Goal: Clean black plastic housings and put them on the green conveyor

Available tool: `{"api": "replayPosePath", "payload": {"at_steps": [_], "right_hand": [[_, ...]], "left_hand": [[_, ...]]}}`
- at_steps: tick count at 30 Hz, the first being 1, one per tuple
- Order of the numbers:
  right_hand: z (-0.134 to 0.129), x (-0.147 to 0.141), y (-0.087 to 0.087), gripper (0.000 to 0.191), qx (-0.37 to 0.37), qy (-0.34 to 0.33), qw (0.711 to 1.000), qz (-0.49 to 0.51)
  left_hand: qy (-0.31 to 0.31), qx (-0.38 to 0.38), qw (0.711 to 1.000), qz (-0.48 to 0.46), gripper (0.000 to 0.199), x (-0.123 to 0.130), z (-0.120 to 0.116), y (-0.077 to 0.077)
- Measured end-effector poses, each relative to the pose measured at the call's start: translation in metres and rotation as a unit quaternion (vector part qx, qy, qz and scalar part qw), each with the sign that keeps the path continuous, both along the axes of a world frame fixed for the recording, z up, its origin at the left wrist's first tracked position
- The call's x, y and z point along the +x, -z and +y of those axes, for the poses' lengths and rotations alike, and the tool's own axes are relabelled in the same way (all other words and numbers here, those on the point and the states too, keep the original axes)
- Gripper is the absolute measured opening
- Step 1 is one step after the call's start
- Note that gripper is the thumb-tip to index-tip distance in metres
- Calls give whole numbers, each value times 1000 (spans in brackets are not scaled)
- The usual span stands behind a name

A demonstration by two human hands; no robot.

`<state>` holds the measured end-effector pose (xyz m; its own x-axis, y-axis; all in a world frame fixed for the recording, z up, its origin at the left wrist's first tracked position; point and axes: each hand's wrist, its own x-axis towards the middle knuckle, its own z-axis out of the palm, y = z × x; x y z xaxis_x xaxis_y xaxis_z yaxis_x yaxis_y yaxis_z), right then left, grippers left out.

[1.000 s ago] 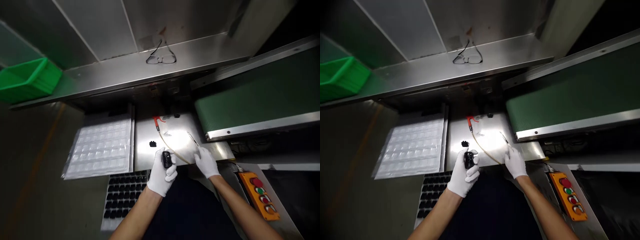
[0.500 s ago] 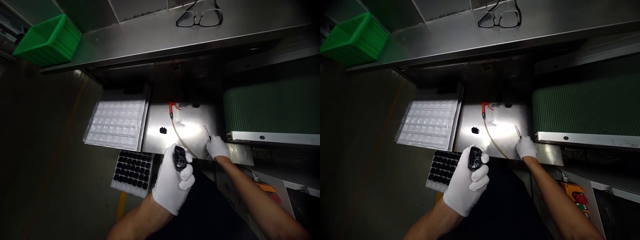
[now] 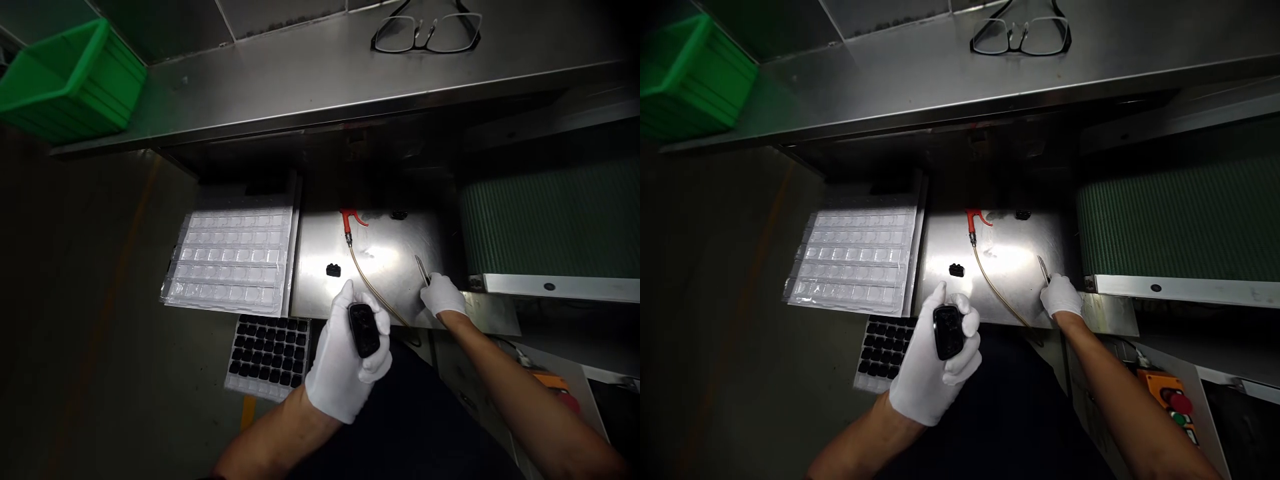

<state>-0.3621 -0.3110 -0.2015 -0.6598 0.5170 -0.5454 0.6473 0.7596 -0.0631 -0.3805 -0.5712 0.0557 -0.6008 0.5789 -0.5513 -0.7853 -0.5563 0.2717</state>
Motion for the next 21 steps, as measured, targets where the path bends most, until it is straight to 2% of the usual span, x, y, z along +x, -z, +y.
{"api": "replayPosePath", "payload": {"at_steps": [11,17,21], "right_hand": [[2,-5,1,39,-6,12,1000,-14],[1,-4,-3,41,-14,17,1000,-9],[2,-3,-2,42,-24,19,1000,0]], "left_hand": [[5,-32,999,18,41,-6,-2,-5],[3,-38,999,-39,39,-6,0,-12],[4,-46,997,-68,38,-6,1,-12]]}}
